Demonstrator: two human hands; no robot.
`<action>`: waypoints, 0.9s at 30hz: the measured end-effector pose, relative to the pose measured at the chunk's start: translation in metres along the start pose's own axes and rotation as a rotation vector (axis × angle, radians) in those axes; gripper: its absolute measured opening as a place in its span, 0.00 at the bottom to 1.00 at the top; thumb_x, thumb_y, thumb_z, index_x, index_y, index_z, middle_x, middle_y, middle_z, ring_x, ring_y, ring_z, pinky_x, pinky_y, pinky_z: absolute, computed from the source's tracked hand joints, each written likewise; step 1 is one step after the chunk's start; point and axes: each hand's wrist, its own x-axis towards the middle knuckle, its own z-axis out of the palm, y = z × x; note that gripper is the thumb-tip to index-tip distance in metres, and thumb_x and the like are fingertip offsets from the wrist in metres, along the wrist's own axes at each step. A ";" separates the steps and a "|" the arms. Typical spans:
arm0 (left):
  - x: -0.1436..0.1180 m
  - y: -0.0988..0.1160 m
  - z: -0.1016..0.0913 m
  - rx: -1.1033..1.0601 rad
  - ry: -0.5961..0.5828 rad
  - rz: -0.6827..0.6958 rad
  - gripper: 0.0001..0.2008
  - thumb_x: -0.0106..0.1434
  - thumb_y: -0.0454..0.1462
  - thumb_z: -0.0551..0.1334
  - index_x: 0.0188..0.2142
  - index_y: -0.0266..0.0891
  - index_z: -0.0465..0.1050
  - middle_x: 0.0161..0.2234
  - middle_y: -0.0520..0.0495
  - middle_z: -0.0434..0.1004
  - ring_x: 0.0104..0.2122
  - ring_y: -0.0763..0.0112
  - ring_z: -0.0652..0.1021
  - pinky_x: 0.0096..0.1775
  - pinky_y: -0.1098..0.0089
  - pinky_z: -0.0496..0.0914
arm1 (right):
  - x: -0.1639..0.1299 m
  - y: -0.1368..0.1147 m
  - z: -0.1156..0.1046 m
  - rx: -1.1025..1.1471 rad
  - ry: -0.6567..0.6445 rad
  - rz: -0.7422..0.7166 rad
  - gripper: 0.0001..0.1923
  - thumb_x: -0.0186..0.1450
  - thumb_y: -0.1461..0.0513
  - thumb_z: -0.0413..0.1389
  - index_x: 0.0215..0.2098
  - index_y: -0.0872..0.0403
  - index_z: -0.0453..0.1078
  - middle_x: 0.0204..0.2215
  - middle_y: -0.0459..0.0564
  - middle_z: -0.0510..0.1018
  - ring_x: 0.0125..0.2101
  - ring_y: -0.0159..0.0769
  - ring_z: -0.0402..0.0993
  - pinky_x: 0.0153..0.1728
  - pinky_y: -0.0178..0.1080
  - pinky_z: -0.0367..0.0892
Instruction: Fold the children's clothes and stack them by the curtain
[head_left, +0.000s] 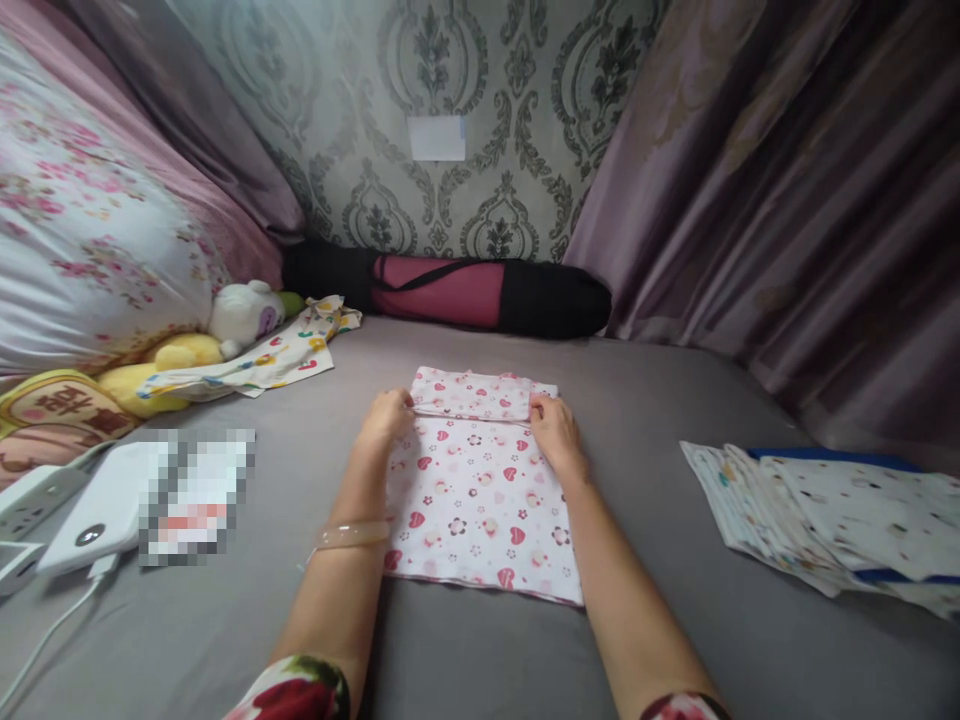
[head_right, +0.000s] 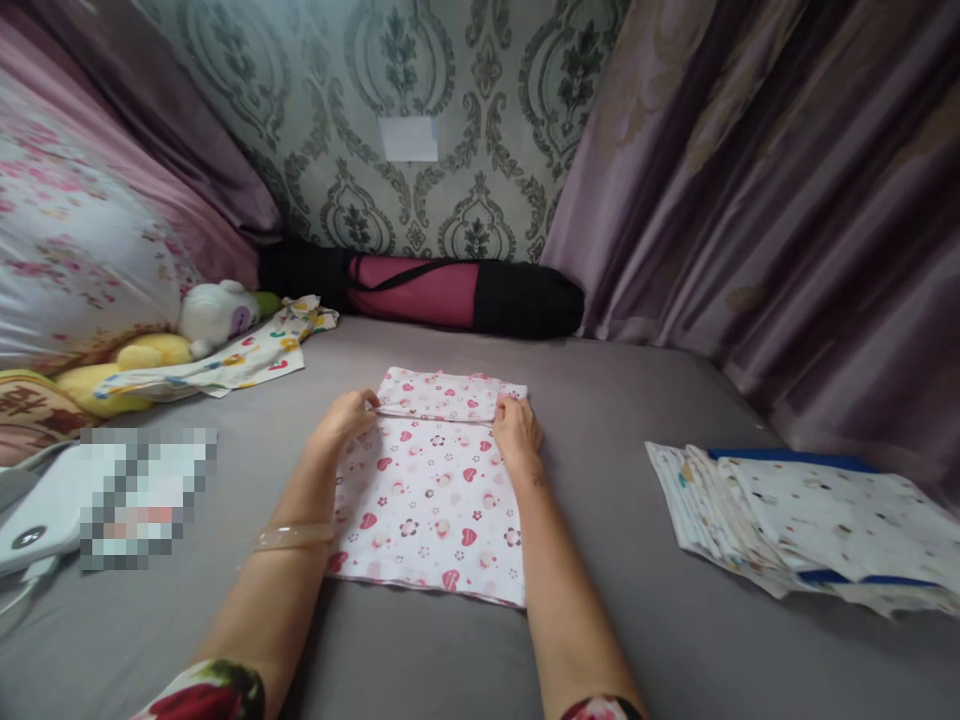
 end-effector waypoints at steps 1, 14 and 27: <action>0.000 0.000 -0.001 -0.006 -0.020 -0.021 0.18 0.52 0.29 0.59 0.44 0.39 0.76 0.34 0.39 0.79 0.32 0.59 0.80 0.35 0.66 0.71 | -0.002 -0.001 -0.001 -0.020 0.004 0.010 0.13 0.67 0.63 0.51 0.44 0.50 0.75 0.44 0.57 0.73 0.47 0.45 0.70 0.49 0.44 0.64; -0.007 -0.017 -0.033 -0.176 -0.191 0.042 0.16 0.54 0.37 0.60 0.43 0.38 0.76 0.34 0.46 0.81 0.29 0.66 0.79 0.29 0.74 0.70 | 0.009 0.017 -0.024 -0.107 -0.202 -0.047 0.11 0.63 0.63 0.52 0.36 0.49 0.78 0.31 0.48 0.79 0.35 0.37 0.73 0.37 0.35 0.63; 0.013 0.042 0.013 0.124 0.096 0.618 0.19 0.62 0.29 0.52 0.51 0.38 0.70 0.52 0.38 0.73 0.54 0.59 0.71 0.56 0.61 0.63 | 0.009 -0.067 0.034 -0.139 -0.250 -0.361 0.25 0.70 0.62 0.43 0.63 0.62 0.60 0.65 0.62 0.59 0.65 0.45 0.50 0.64 0.47 0.42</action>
